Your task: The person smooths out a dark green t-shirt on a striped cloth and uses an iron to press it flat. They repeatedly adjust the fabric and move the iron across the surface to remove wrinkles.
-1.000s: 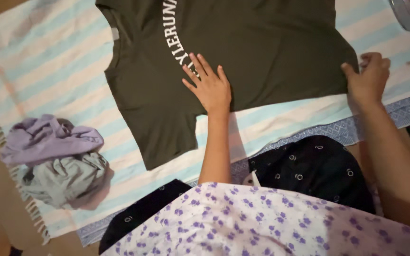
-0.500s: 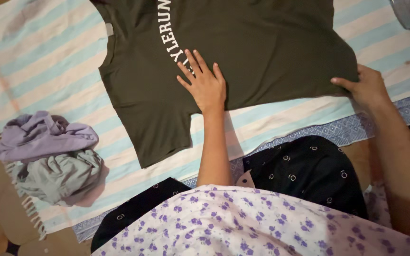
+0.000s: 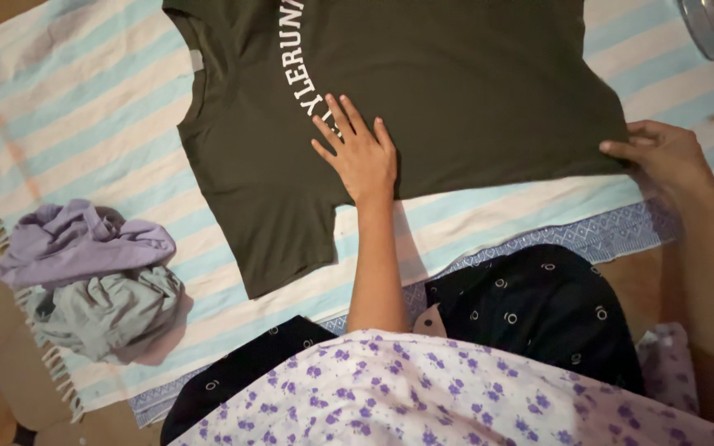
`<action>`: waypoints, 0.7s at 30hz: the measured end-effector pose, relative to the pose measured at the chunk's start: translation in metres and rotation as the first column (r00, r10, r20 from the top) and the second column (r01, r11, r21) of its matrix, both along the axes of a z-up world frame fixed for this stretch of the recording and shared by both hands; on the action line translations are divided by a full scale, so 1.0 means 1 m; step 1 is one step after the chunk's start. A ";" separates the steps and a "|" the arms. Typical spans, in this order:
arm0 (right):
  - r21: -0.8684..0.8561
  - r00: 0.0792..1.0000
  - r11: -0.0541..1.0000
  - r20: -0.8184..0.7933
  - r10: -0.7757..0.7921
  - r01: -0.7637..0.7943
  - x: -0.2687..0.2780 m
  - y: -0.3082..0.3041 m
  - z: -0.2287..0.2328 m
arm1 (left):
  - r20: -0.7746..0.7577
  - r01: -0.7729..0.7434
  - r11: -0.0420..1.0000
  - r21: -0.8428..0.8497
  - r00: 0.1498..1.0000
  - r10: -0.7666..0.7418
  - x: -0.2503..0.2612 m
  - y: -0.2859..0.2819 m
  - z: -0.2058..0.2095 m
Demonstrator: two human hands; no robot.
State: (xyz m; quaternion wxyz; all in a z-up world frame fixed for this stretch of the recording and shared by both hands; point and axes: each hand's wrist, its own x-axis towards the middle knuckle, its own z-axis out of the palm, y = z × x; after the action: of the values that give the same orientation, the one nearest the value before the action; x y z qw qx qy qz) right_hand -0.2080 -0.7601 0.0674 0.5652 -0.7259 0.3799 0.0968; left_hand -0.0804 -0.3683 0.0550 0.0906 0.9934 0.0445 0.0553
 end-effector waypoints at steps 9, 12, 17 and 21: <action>0.226 0.960 0.968 0.228 -0.163 0.110 0.028 0.001 -0.022 | 0.001 -0.017 1.000 0.013 1.000 0.017 0.002 -0.001 0.000; 0.114 0.954 0.981 0.237 -0.182 0.159 0.027 -0.001 -0.028 | -0.003 -0.014 1.000 0.015 1.000 0.014 0.002 -0.001 -0.001; 0.152 0.965 0.980 0.207 -0.162 0.132 0.018 -0.010 -0.027 | -0.010 -0.019 1.000 0.019 1.000 0.019 0.003 -0.001 0.000; 0.184 0.985 0.980 0.140 -0.104 0.078 0.022 -0.040 -0.044 | 0.001 -0.017 0.999 0.038 1.000 0.017 0.002 -0.004 0.001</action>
State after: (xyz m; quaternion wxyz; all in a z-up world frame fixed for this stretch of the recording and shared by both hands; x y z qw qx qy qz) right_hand -0.1855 -0.7996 0.0230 0.6582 -0.6596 0.3593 0.0498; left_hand -0.0783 -0.3719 0.0558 0.0712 0.9945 0.0517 0.0573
